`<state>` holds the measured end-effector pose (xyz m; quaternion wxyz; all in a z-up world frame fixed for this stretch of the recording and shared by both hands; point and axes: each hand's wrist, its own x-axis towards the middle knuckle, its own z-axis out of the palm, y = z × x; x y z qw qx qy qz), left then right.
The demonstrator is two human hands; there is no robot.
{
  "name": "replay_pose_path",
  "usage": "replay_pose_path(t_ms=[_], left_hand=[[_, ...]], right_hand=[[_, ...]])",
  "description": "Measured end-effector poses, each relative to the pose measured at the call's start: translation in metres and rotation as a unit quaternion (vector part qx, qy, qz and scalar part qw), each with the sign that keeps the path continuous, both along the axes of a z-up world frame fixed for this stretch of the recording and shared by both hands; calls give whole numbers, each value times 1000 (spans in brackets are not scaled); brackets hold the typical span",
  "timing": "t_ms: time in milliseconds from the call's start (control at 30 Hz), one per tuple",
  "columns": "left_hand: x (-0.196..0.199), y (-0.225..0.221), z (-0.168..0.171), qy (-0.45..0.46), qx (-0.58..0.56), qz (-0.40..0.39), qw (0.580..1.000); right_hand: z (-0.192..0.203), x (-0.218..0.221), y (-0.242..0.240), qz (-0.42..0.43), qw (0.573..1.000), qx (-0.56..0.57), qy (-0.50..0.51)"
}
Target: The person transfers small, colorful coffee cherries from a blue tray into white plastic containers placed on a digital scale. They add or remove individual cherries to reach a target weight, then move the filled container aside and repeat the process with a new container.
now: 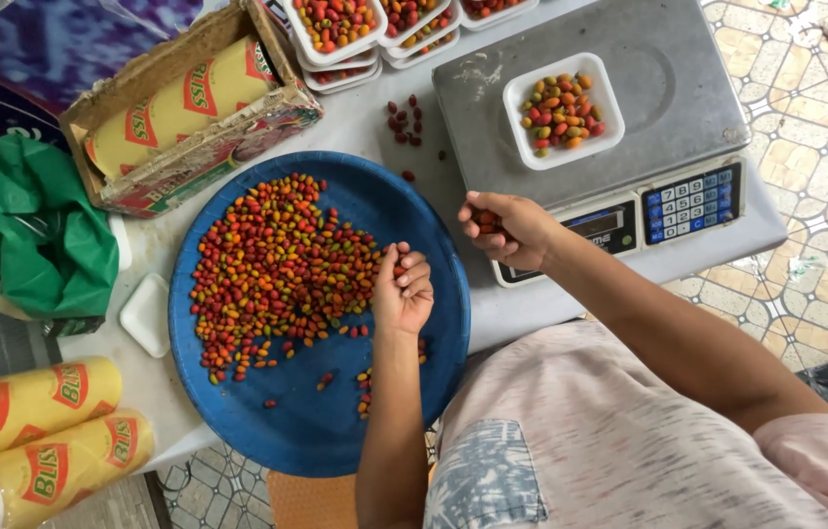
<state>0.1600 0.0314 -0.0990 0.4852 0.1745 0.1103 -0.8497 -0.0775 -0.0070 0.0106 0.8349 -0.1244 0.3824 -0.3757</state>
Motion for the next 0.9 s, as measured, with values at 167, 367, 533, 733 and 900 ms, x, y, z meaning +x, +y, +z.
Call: replay_pose_path(t_ms=[167, 367, 533, 733, 900], left_hand=[[-9, -1, -3, -1, 1, 8, 1000], [-20, 2, -8, -6, 2, 20, 1000], [-28, 4, -7, -1, 2, 29, 1000], [-35, 7, -10, 11, -2, 33, 999], [-40, 8, -5, 5, -4, 38, 999]], right_hand=[[1, -8, -3, 4, 1000, 8, 10], [2, -20, -6, -3, 1000, 13, 8], [-1, -35, -13, -2, 1000, 10, 1], [0, -68, -40, 4, 999, -28, 38], [12, -115, -76, 26, 987, -104, 122]])
